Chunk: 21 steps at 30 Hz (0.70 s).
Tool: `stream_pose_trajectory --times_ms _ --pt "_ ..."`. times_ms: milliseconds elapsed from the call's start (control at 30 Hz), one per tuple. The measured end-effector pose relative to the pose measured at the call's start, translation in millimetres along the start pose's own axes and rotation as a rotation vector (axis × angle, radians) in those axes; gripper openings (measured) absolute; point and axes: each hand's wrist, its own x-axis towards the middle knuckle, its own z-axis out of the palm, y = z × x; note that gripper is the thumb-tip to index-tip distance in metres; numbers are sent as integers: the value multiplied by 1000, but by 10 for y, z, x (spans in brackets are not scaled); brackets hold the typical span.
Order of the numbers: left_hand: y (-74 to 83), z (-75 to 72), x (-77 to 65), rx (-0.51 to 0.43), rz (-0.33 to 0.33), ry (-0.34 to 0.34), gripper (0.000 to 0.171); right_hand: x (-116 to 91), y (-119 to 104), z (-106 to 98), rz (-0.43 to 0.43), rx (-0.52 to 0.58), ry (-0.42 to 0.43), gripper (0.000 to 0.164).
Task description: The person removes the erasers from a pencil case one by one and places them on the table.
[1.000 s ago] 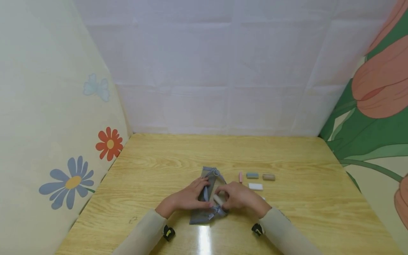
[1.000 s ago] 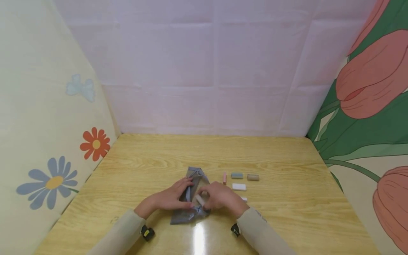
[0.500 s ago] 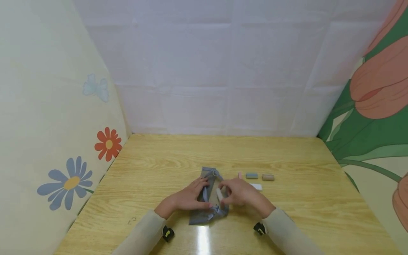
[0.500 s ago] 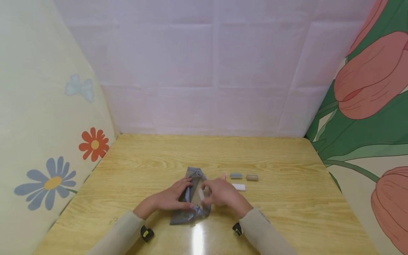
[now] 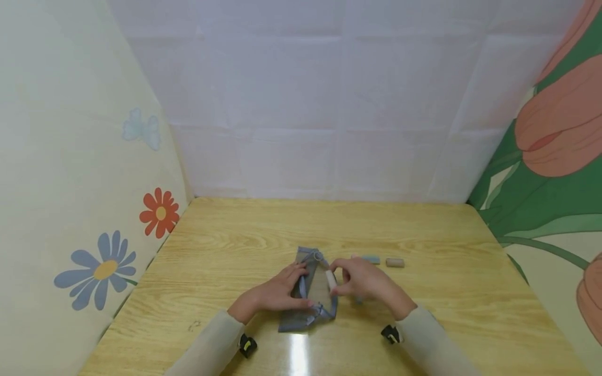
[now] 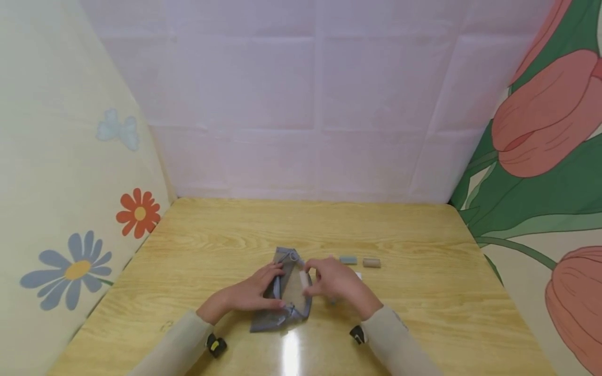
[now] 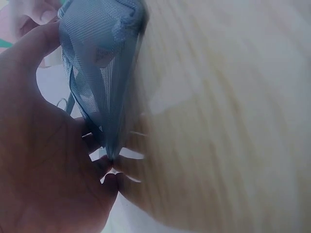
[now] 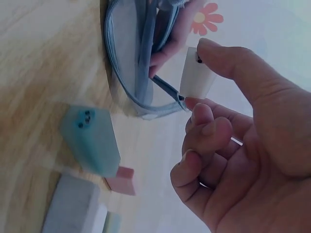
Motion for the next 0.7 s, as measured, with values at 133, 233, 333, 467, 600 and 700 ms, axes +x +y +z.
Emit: stream_pose_trajectory --times_ms 133,233,333,467,600,700 --pt "-3 6 2 1 -6 1 93 -17 61 -46 -19 12 11 42" --pt "-7 12 7 -1 -12 -1 93 -34 104 -87 -32 8 25 42" --pt "-4 11 9 3 -9 -4 91 -55 142 -135 -43 -18 42 43" --pt "5 3 7 5 -5 -6 91 -84 177 -194 -32 -30 57 45" --pt "8 -5 5 7 -9 -11 91 -112 200 -246 -1 -26 70 44" --pt "7 -6 4 13 -5 -11 91 -132 218 -280 21 -23 69 44"
